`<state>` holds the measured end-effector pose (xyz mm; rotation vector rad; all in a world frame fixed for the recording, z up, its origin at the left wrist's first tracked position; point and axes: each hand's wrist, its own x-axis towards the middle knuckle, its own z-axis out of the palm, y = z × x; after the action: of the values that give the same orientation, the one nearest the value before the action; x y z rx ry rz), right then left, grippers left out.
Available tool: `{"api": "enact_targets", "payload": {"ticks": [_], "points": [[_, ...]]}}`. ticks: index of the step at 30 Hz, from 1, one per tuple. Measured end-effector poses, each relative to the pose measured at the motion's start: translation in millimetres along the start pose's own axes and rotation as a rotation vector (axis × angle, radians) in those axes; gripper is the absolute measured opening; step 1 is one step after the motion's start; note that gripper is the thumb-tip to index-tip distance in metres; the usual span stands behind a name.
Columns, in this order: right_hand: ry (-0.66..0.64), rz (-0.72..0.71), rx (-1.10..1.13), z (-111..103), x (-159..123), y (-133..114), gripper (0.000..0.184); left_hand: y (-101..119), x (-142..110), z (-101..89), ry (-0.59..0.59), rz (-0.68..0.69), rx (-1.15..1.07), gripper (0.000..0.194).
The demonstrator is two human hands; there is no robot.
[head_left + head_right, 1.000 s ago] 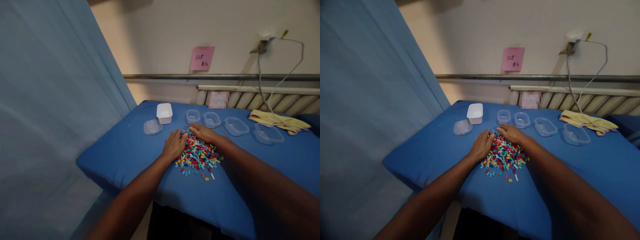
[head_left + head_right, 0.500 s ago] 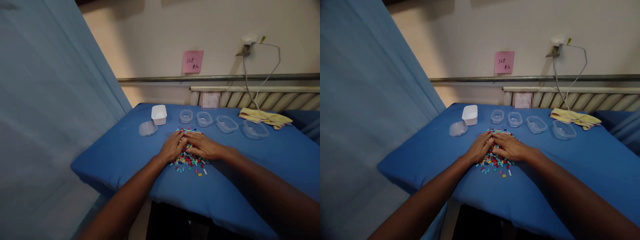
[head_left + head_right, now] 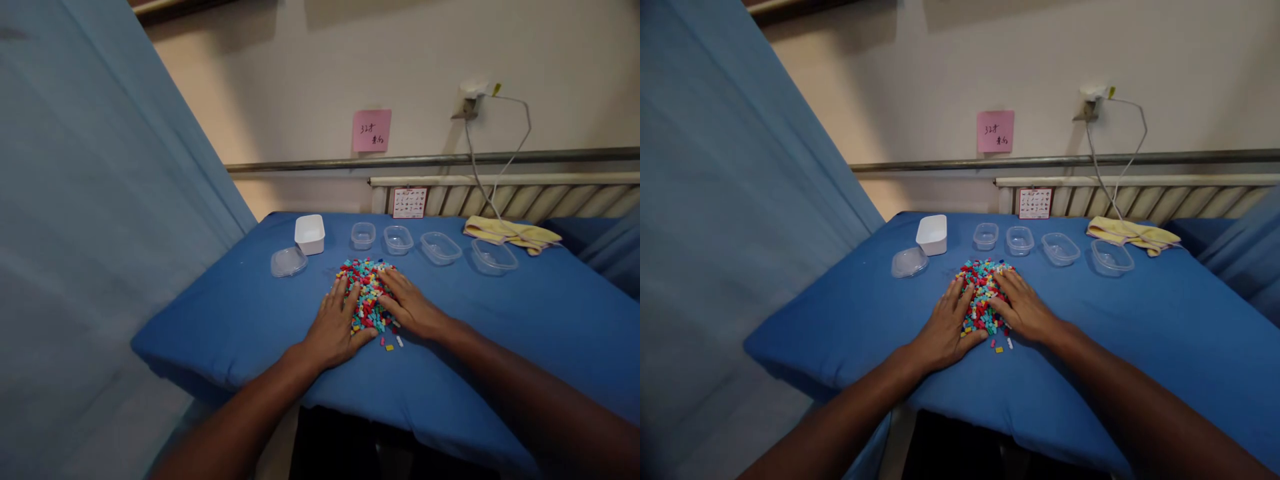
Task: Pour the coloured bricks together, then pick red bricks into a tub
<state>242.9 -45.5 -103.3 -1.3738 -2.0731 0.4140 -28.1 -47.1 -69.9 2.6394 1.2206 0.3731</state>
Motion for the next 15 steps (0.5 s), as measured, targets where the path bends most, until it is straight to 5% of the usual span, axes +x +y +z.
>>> {"api": "enact_targets", "payload": {"ticks": [4, 8, 12, 15], "points": [[0.074, -0.045, -0.066, 24, 13, -32, 0.068, -1, 35, 11.3, 0.082, 0.006, 0.000, 0.077], [0.122, -0.012, -0.121, 20, 33, -45, 0.063, -3, 62, 5.3, 0.107, -0.026, 0.004, 0.065], [0.138, -0.052, -0.126, -4, 32, -57, 0.061, 7, 50, -11.5, 0.081, -0.027, 0.034, 0.068], [0.091, -0.183, -0.081, -16, 11, -78, 0.056, 27, 33, -10.9, 0.035, 0.126, 0.033, 0.069]]}}
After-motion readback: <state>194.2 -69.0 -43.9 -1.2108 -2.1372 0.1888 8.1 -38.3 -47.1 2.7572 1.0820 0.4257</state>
